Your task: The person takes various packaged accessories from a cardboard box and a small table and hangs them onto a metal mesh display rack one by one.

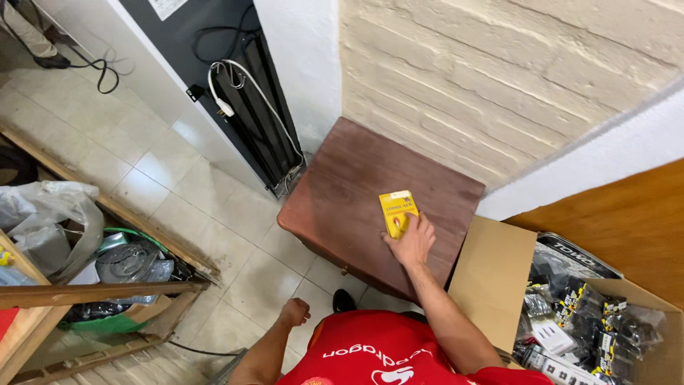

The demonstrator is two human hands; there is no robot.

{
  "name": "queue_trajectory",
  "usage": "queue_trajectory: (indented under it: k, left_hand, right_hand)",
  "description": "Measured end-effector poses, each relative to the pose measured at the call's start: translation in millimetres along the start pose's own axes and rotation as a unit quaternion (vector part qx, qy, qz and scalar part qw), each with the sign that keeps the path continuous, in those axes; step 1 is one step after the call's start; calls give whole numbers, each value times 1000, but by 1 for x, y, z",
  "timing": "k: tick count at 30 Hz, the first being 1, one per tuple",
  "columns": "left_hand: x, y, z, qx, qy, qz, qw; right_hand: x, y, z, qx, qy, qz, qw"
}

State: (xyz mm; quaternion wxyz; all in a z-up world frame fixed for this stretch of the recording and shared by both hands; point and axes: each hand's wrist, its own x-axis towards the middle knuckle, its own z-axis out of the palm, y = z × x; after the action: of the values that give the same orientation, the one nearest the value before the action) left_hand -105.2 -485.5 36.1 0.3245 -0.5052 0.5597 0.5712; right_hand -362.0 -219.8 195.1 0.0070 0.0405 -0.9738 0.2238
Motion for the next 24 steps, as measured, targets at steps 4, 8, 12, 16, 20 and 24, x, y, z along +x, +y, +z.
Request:
queue_trajectory:
  k: [4, 8, 12, 16, 20, 24]
  left_hand:
    - [-8, 14, 2, -6, -6, 3, 1000]
    - [-23, 22, 19, 64, -7, 75, 995]
    - [-61, 50, 37, 214, 23, 216, 952]
    - [-130, 101, 55, 125, -16, 329, 936]
    - [-156, 130, 85, -72, 20, 385, 920]
    - [-180, 135, 116, -175, 48, 415, 891]
  right_hand:
    - [3, -3, -7, 31, 59, -7, 998]
    - [0, -2, -14, 45, 92, -38, 994]
    - [-8, -18, -47, 144, 71, -22, 987]
    - [-24, -34, -72, 221, 34, -90, 971]
    - [-47, -47, -82, 283, -28, -152, 947]
    - [-63, -36, -70, 319, -92, -217, 918]
